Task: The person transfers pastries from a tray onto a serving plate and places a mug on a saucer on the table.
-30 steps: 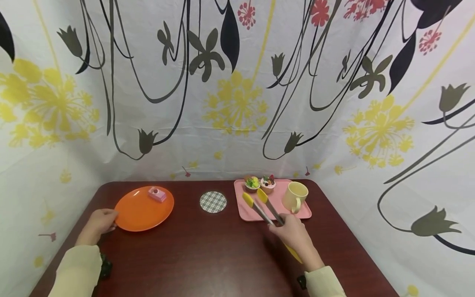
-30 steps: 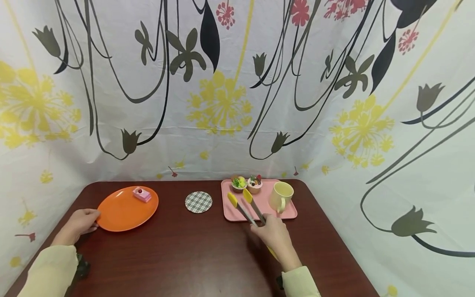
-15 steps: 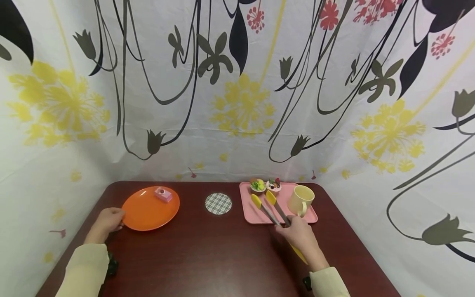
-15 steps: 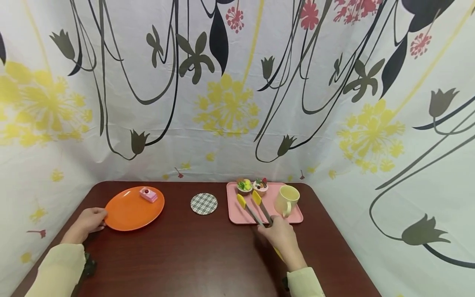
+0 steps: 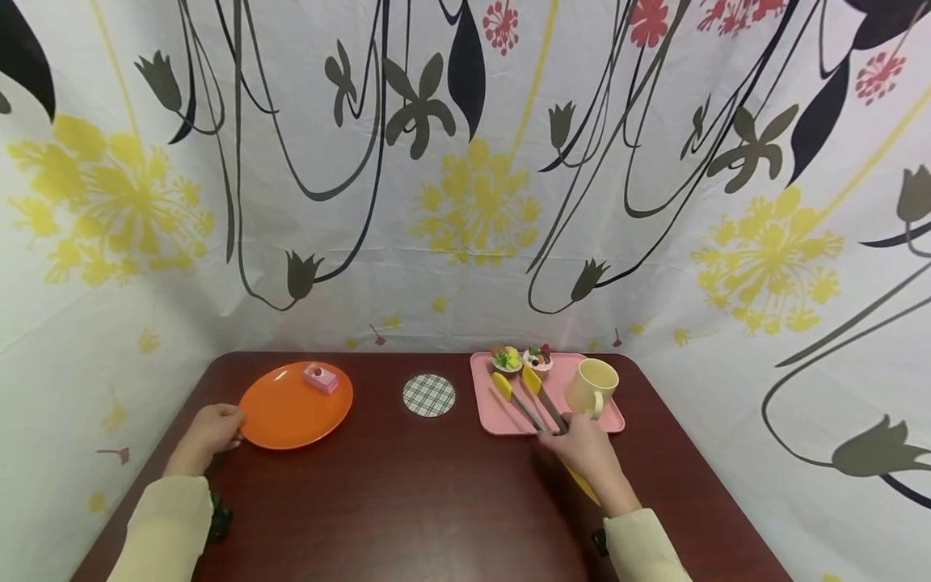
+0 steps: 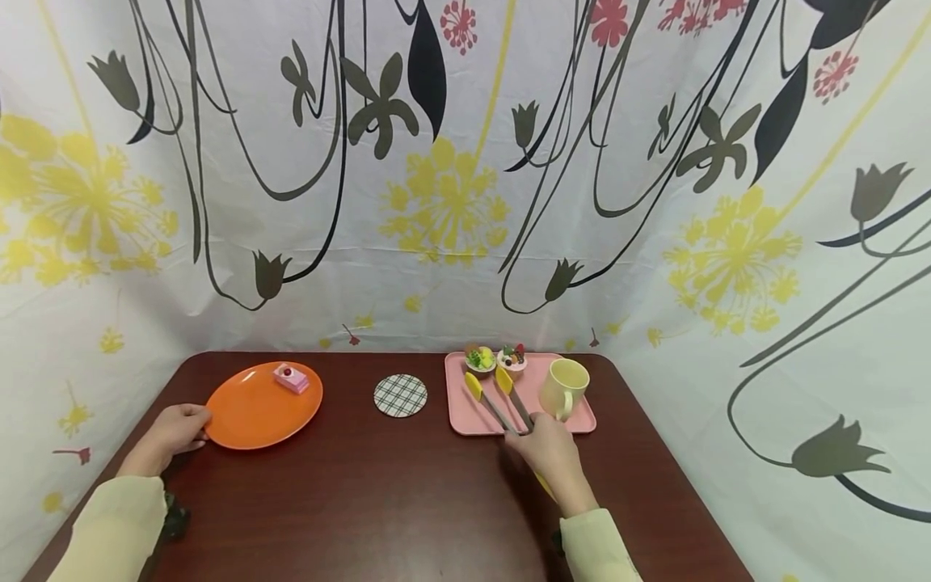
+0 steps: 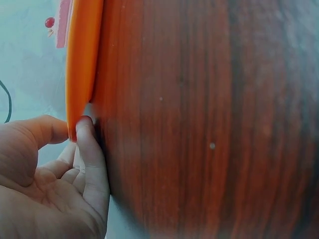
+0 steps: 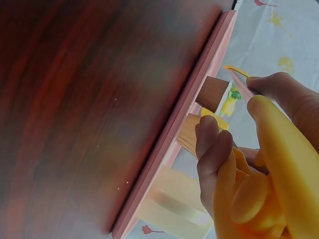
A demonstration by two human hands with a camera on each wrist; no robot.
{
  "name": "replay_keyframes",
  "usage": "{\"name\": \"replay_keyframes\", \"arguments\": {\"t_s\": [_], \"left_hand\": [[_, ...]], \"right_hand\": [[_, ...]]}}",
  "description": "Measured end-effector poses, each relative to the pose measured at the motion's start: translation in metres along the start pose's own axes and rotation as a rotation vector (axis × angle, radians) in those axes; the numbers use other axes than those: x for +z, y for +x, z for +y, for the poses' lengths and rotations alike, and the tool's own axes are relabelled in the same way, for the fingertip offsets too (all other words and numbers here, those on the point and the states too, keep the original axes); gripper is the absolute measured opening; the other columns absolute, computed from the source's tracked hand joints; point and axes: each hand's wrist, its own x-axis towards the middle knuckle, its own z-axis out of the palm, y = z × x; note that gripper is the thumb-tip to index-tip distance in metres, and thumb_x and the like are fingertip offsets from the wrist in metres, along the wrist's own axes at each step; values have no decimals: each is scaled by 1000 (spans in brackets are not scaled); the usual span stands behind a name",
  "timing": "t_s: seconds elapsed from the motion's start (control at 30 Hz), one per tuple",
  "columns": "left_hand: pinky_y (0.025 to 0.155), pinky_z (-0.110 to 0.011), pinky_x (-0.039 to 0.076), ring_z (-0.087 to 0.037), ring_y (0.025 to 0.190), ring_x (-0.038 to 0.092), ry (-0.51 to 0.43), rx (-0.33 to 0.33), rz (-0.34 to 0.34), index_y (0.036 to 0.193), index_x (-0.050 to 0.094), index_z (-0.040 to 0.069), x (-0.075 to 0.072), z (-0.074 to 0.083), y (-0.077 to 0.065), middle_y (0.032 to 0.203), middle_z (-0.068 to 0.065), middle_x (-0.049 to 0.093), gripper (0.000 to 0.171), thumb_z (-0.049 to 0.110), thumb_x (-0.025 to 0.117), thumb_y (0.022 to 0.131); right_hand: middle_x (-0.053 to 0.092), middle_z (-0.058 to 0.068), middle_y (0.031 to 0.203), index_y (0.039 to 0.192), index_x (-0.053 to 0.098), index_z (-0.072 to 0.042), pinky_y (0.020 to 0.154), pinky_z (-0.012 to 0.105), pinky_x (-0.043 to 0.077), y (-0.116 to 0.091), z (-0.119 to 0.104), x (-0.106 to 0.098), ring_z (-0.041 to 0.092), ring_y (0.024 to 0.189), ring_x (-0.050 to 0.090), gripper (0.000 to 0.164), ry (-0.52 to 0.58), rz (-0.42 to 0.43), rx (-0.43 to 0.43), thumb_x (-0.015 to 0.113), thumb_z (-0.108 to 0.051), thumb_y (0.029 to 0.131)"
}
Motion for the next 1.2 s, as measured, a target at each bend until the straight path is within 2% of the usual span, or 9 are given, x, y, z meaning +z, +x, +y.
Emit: {"name": "replay_keyframes", "arguments": {"t_s": [0.43, 0.9, 1.2], "left_hand": [[66, -24, 60, -13, 77, 61, -14, 2, -1, 138, 46, -25, -1, -14, 10, 89, -8, 63, 53, 15, 45, 103], [68, -25, 60, -14, 80, 62, 10, -1, -6, 141, 44, -24, 0, -6, 2, 96, -11, 64, 55, 17, 44, 105], [69, -25, 60, -14, 82, 63, 24, -1, -5, 142, 44, -23, -1, -6, 4, 99, -12, 65, 55, 18, 44, 105]], "right_hand": [[54, 2, 65, 82, 65, -8, 55, 32, 40, 10, -6, 2, 20, 59, 52, 32, -6, -28, 41, 81, -35, 85], [55, 4, 67, 85, 65, -5, 54, 32, 40, 21, -9, 4, 21, 59, 53, 38, -32, -36, 33, 82, -39, 87], [55, 4, 65, 82, 64, -5, 54, 33, 39, 31, -13, 6, 22, 58, 52, 35, -73, -6, -3, 79, -37, 83]]}}
